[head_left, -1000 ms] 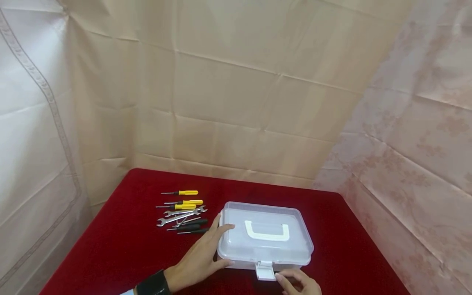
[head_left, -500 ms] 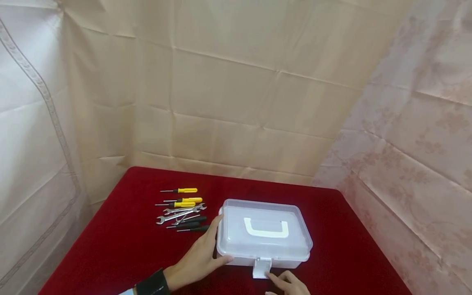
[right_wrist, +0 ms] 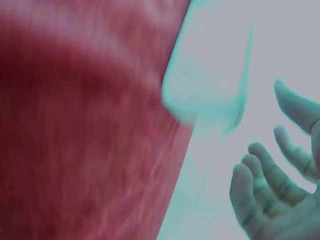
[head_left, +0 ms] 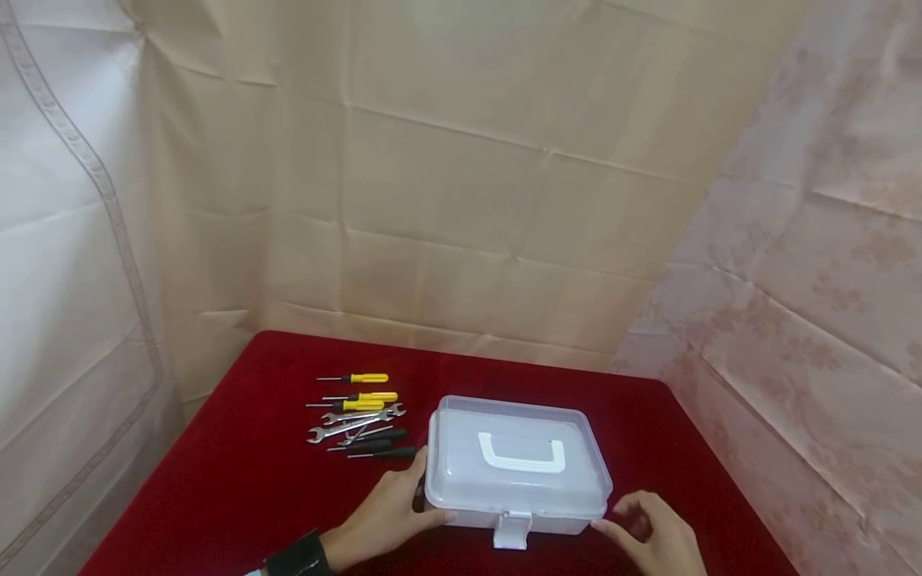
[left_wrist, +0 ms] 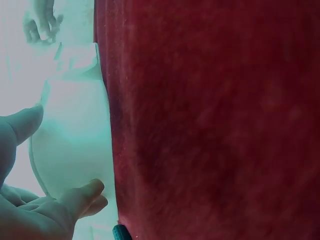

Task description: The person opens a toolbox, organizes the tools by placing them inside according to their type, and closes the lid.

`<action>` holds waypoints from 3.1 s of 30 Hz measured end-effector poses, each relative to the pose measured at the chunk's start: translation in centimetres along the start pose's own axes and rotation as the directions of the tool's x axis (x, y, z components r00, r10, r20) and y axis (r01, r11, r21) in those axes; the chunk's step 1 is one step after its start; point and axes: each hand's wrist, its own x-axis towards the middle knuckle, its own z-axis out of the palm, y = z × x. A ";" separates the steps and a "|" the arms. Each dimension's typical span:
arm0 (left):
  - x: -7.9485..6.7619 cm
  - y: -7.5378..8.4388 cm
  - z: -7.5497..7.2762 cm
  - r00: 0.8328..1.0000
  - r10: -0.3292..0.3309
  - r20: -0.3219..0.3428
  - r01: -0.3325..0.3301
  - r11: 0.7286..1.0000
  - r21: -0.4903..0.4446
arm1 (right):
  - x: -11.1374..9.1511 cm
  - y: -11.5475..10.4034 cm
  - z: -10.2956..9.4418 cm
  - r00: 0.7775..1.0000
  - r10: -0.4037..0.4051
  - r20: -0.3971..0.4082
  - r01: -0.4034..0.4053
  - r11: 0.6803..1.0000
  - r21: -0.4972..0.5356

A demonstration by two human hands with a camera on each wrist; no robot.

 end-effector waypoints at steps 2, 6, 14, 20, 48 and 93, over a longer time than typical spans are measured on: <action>-0.1 0.0 0.0 1.000 0.007 0.002 -0.007 1.000 -0.020 | 0.8 0.6 0.0 0.998 -0.006 0.058 0.002 0.997 0.075; -0.2 0.0 0.2 1.000 0.010 0.005 -0.010 0.998 -0.060 | 1.5 0.9 1.4 0.980 -0.001 0.199 -0.053 0.962 0.267; -0.9 0.4 0.6 1.000 -0.024 0.017 0.026 0.997 -0.071 | 0.4 0.6 1.6 0.991 0.029 0.133 -0.057 0.977 0.208; -1.9 0.8 0.2 0.995 -0.081 0.057 0.085 0.994 -0.067 | -0.9 0.2 0.5 0.998 0.012 0.062 -0.019 0.994 0.105; -3.3 1.7 -0.4 0.997 -0.054 -0.052 0.057 0.997 0.057 | 7.0 -0.7 -2.4 0.807 -0.286 -0.517 0.418 0.894 0.159; -3.6 1.5 -1.5 0.991 -0.132 -0.018 0.133 0.987 0.093 | 14.6 2.7 1.8 0.900 -0.014 0.436 -0.252 0.800 0.545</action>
